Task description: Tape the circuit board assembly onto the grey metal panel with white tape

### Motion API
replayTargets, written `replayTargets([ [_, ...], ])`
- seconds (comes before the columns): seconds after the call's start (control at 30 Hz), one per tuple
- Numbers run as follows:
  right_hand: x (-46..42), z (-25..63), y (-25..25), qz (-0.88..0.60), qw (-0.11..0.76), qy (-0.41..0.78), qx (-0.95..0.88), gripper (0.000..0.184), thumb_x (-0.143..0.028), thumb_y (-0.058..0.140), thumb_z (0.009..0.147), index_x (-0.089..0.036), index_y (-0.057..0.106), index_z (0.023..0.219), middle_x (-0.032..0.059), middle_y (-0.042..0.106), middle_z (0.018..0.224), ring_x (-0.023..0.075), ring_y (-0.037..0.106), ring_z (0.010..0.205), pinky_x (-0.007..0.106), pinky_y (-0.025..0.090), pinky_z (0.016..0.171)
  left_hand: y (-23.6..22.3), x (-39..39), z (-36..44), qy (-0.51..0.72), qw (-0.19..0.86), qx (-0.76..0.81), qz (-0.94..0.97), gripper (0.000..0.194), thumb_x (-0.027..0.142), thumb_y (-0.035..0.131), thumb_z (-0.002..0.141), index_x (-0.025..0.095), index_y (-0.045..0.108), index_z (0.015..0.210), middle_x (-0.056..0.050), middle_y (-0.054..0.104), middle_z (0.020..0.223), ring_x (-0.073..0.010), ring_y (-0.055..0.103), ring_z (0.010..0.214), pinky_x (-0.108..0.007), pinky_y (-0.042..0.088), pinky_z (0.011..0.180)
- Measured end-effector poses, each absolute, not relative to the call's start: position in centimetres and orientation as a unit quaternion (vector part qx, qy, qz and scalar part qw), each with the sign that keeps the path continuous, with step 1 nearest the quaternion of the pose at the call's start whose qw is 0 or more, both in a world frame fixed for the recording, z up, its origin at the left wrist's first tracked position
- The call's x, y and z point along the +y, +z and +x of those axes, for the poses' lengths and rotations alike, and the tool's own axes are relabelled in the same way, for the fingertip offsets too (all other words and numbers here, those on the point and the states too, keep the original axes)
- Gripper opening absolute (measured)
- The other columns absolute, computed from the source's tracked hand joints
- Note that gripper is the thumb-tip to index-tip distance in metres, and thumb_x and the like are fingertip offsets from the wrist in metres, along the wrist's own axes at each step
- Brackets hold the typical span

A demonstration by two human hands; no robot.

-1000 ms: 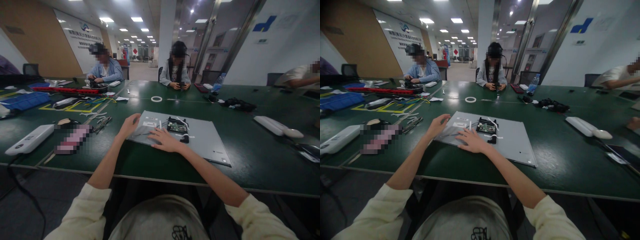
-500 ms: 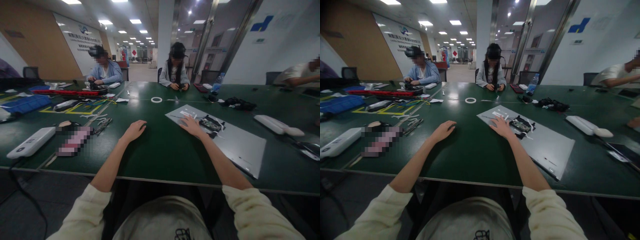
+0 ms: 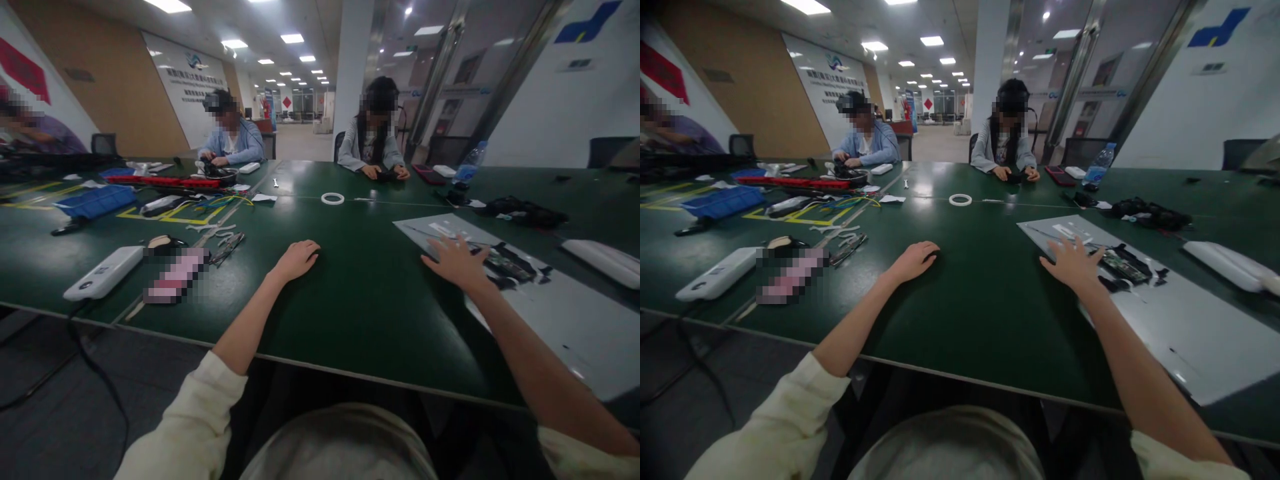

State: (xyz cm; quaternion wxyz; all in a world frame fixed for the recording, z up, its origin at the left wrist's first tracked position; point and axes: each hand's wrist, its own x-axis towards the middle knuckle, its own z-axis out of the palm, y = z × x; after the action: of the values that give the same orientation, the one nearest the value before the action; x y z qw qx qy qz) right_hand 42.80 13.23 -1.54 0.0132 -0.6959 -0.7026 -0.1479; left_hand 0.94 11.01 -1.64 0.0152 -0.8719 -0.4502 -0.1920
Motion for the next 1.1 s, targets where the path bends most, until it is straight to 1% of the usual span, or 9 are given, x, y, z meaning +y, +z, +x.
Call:
replayTargets([
  [0.07, 12.4, 44.1, -1.5, -0.689, 0.005, -0.164, -0.706, 0.061, -0.060, 0.026, 0.087, -0.027, 0.039, 0.136, 0.0111, 0.029, 0.145, 0.0372, 0.012, 0.133, 0.072, -0.002, 0.094, -1.7, 11.1, 1.1, -0.190, 0.023, -0.455, -0.870, 0.030, 0.024, 0.037, 0.092, 0.018, 0.051, 0.118, -0.008, 0.055, 0.121, -0.0205, 0.052, 0.111, -0.039, 0.040, 0.097],
  [0.13, 11.9, 45.4, -1.7, -0.692, 0.002, -0.167, -0.703, 0.061, -0.061, 0.024, 0.087, -0.028, 0.040, 0.136, 0.0107, 0.029, 0.145, 0.0359, 0.011, 0.133, 0.071, -0.005, 0.093, -1.7, 11.0, 1.2, -0.192, 0.026, -0.459, -0.867, 0.032, 0.024, 0.036, 0.092, 0.018, 0.048, 0.122, -0.008, 0.053, 0.124, -0.0206, 0.051, 0.113, -0.039, 0.039, 0.097],
  [0.3, 11.4, 46.4, -2.2, -0.754, 0.026, -0.112, -0.647, 0.067, -0.066, 0.024, 0.084, -0.026, 0.042, 0.135, 0.0105, 0.027, 0.145, 0.0354, 0.013, 0.132, 0.070, 0.003, 0.095, -1.7, 10.7, 1.1, -0.204, 0.026, -0.464, -0.861, 0.035, 0.026, 0.037, 0.092, 0.017, 0.044, 0.125, -0.010, 0.053, 0.125, -0.0206, 0.050, 0.115, -0.039, 0.039, 0.098],
  [0.5, 11.8, 46.3, -2.2, -0.782, 0.064, -0.132, -0.606, 0.069, -0.069, 0.024, 0.082, -0.027, 0.044, 0.132, 0.0105, 0.027, 0.145, 0.0366, 0.013, 0.132, 0.072, 0.004, 0.094, -1.7, 10.4, 1.0, -0.216, 0.011, -0.446, -0.868, 0.033, 0.025, 0.038, 0.092, 0.016, 0.046, 0.122, -0.010, 0.055, 0.122, -0.0195, 0.053, 0.111, -0.037, 0.040, 0.097],
  [0.6, 12.6, 47.4, -2.4, -0.795, 0.075, -0.139, -0.586, 0.071, -0.069, 0.023, 0.081, -0.025, 0.047, 0.131, 0.0117, 0.030, 0.143, 0.0376, 0.014, 0.131, 0.070, 0.003, 0.095, -1.6, 10.3, 1.0, -0.220, 0.006, -0.447, -0.867, 0.032, 0.025, 0.039, 0.092, 0.016, 0.048, 0.121, -0.009, 0.056, 0.120, -0.0193, 0.054, 0.109, -0.037, 0.041, 0.096],
  [0.7, 13.6, 49.2, -2.9, -0.814, 0.091, -0.144, -0.555, 0.076, -0.071, 0.018, 0.080, -0.022, 0.050, 0.128, 0.0130, 0.036, 0.139, 0.0384, 0.017, 0.130, 0.067, 0.005, 0.098, -1.5, 10.2, 1.0, -0.221, 0.002, -0.448, -0.866, 0.030, 0.025, 0.039, 0.092, 0.016, 0.049, 0.119, -0.009, 0.056, 0.120, -0.0189, 0.054, 0.108, -0.037, 0.042, 0.095],
  [0.83, 14.9, 51.2, -3.4, -0.837, 0.099, -0.148, -0.517, 0.079, -0.073, 0.018, 0.078, -0.021, 0.053, 0.126, 0.0171, 0.038, 0.136, 0.0409, 0.018, 0.128, 0.068, 0.006, 0.096, -1.6, 10.3, 1.0, -0.222, -0.007, -0.454, -0.863, 0.030, 0.025, 0.040, 0.092, 0.017, 0.049, 0.120, -0.008, 0.055, 0.120, -0.0185, 0.054, 0.108, -0.036, 0.042, 0.095],
  [1.0, 14.8, 51.6, -2.8, -0.847, 0.107, -0.128, -0.505, 0.077, -0.068, 0.023, 0.079, -0.016, 0.052, 0.127, 0.0249, 0.037, 0.133, 0.0444, 0.016, 0.127, 0.069, 0.005, 0.092, -1.6, 10.4, 0.9, -0.225, -0.023, -0.457, -0.860, 0.031, 0.026, 0.039, 0.092, 0.017, 0.048, 0.121, -0.008, 0.054, 0.121, -0.0179, 0.053, 0.109, -0.036, 0.043, 0.094],
  [1.1, 14.0, 51.7, -2.3, -0.828, 0.099, -0.112, -0.540, 0.071, -0.063, 0.025, 0.082, -0.018, 0.048, 0.132, 0.0223, 0.035, 0.136, 0.0427, 0.013, 0.129, 0.067, 0.007, 0.092, -1.7, 10.5, 0.9, -0.226, -0.026, -0.454, -0.861, 0.031, 0.025, 0.039, 0.092, 0.017, 0.048, 0.121, -0.009, 0.054, 0.122, -0.0182, 0.053, 0.109, -0.037, 0.043, 0.093],
])
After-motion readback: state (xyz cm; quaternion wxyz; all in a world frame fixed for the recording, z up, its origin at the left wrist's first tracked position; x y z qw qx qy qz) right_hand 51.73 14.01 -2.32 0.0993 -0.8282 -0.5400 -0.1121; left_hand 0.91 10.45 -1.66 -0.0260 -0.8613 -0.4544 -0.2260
